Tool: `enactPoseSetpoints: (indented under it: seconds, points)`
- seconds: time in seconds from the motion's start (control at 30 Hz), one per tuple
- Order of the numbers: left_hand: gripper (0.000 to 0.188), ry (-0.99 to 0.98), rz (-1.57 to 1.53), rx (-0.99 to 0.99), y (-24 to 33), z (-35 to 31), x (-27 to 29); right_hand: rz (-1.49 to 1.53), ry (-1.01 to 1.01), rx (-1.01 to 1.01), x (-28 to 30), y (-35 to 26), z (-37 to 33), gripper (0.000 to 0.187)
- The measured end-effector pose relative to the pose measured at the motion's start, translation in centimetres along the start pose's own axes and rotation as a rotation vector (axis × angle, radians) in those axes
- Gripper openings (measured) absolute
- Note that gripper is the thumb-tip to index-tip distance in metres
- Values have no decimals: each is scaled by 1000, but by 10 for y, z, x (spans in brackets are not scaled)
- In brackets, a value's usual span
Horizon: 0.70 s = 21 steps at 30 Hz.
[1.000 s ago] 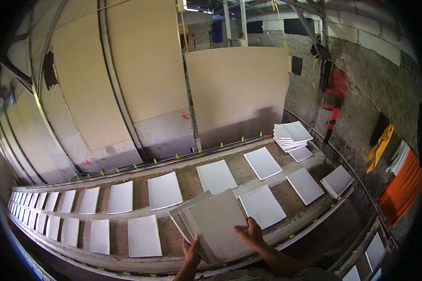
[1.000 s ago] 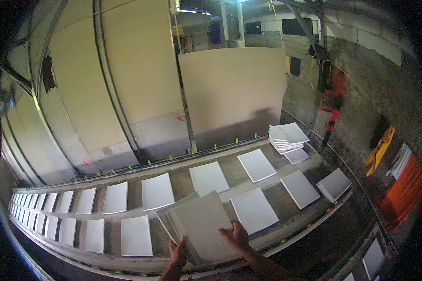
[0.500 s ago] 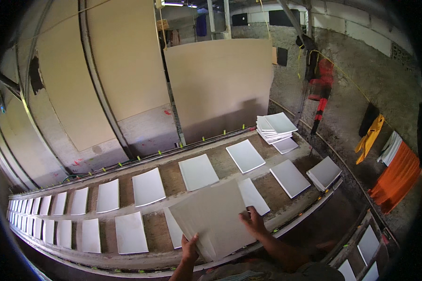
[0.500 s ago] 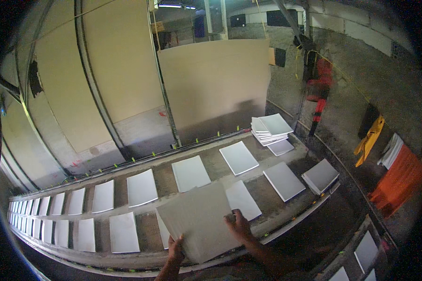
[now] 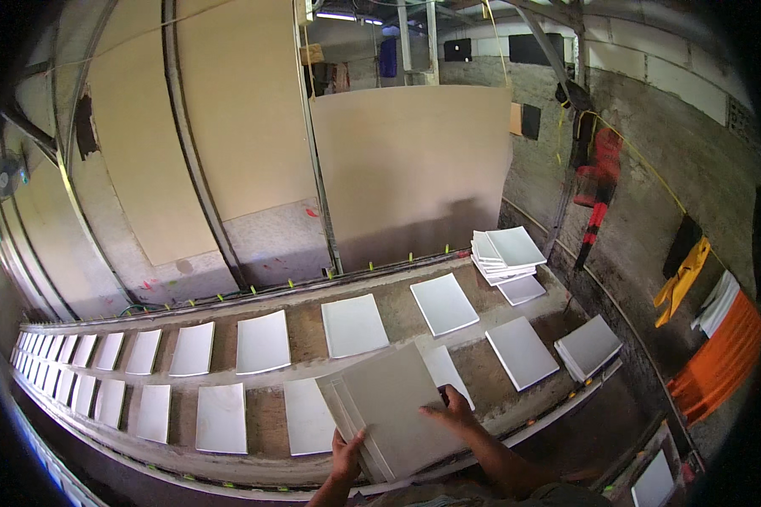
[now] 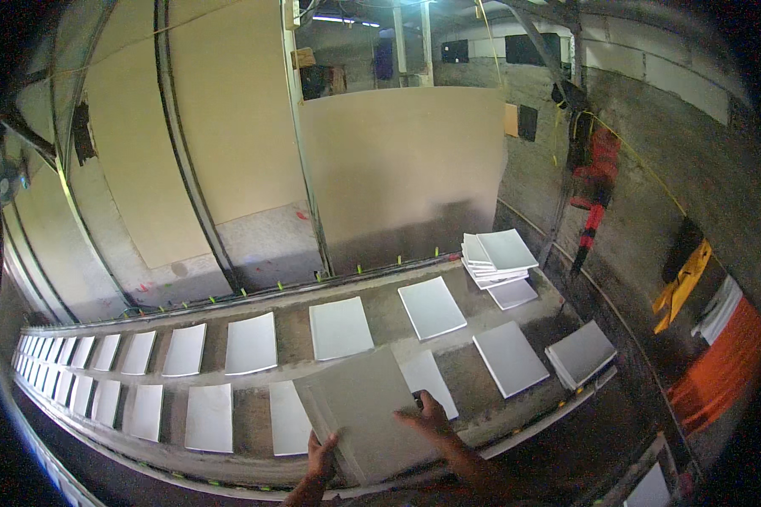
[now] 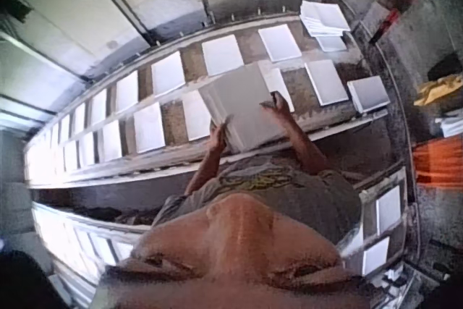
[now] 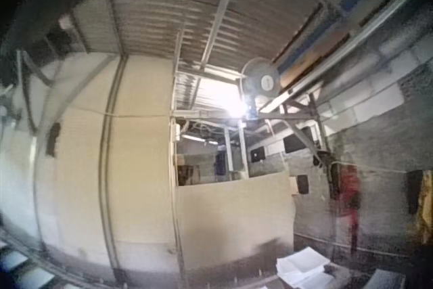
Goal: The person repeatedly places white square tiles into a wooden frame, removes the frame, and stacks the tiles on a nearby rack. The process is repeated multiple times with consistent hand movements and placement.
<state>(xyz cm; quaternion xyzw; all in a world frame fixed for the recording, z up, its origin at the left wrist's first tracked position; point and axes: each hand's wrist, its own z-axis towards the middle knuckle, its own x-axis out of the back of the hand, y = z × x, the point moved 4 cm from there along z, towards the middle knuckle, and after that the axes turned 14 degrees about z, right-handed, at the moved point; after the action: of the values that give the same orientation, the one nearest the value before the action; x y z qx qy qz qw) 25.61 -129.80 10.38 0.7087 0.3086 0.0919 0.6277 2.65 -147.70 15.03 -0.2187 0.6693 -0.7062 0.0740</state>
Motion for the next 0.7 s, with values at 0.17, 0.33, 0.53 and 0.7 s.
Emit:
enactPoseSetpoints:
  seconds: [0.17, 0.33, 0.53, 0.7]
  points:
    - [53, 69, -16, 15, -13, 2, -58, 97, -59, -12, 60, 16, 27, 52]
    - [52, 164, -45, -3, -39, 12, -103, 23, 28, 105, 132, 49, 57, 49]
    - [57, 114, 0, -48, -53, 13, -131, -63, -7, 86, 151, 24, 65, 49]
    - [60, 125, 8, 28, -46, 10, -132, -170, 8, 170, 133, 17, 60, 40]
